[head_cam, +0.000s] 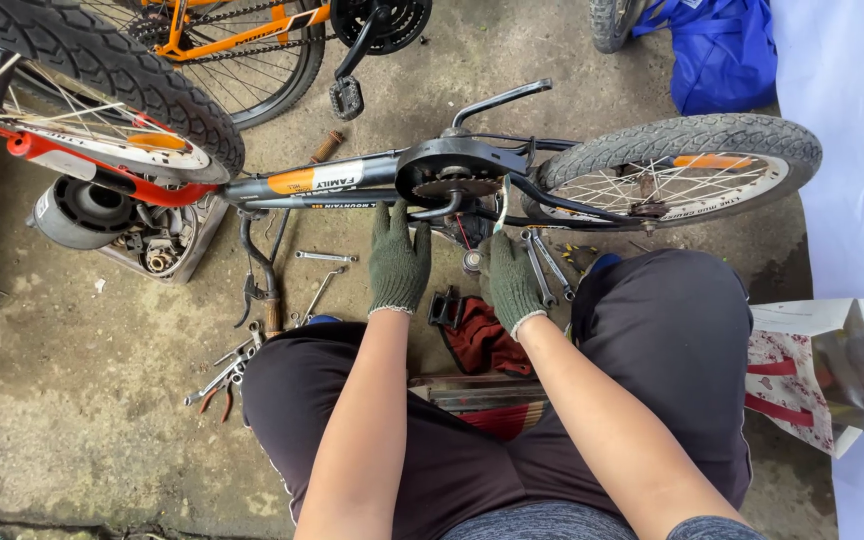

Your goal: The person scrubs the bicycle chain and chainring with a toothbrush. They rotate the pedals to access different sections of the chain and continue scrubbing the drivetrain components.

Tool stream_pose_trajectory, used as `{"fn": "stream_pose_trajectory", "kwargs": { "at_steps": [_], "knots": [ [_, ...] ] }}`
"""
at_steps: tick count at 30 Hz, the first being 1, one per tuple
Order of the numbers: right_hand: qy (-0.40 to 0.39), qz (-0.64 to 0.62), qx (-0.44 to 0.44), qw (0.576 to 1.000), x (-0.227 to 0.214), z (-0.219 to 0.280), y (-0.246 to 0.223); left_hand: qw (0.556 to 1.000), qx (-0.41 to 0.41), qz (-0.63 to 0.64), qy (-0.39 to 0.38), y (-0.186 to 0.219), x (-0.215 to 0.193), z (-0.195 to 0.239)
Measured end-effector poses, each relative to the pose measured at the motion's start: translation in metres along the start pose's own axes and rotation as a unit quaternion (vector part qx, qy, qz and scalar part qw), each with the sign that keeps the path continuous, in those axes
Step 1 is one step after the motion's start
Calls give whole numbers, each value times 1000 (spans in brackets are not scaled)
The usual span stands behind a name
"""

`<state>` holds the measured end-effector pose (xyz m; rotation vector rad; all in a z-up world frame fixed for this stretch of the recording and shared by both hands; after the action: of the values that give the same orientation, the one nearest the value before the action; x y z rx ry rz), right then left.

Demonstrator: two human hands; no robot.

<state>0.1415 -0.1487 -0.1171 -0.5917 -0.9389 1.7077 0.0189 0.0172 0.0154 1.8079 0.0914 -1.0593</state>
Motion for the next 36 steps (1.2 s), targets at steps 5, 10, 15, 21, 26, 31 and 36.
{"fn": "stream_pose_trajectory", "kwargs": {
  "at_steps": [5, 10, 15, 21, 26, 31, 36],
  "knots": [
    [-640, -365, 66, 673, -3, -55, 45, 999, -29, 23, -9, -5, 3, -3],
    [-224, -171, 184, 942, 6, 61, -25, 999, -31, 31, -6, -2, 0, -1],
    [-226, -234, 155, 933, 10, 98, -37, 999, -17, 37, 15, -8, 1, 0],
    [99, 578, -509, 629, 7, 106, -103, 997, 44, -26, 50, -11, 4, -6],
    [-2, 696, -428, 577, 15, 121, -200, 998, 27, -39, 32, -13, 4, -7],
    [75, 688, -489, 532, -54, 100, -209, 999, 12, -22, 31, -10, 1, -6],
    [18, 662, -453, 597, -50, 110, -211, 991, -89, 90, 36, -21, 11, -12]
  ]
}}
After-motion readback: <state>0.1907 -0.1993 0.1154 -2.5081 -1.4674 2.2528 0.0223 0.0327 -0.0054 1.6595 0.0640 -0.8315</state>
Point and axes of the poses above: each hand's wrist, its own z-axis away from the middle knuckle, its own x-axis out of the palm, y = z × x, the point moved 3 cm from there along -z, towards the middle knuckle, and after that the axes turned 6 degrees about z, right-handed, at the moved point
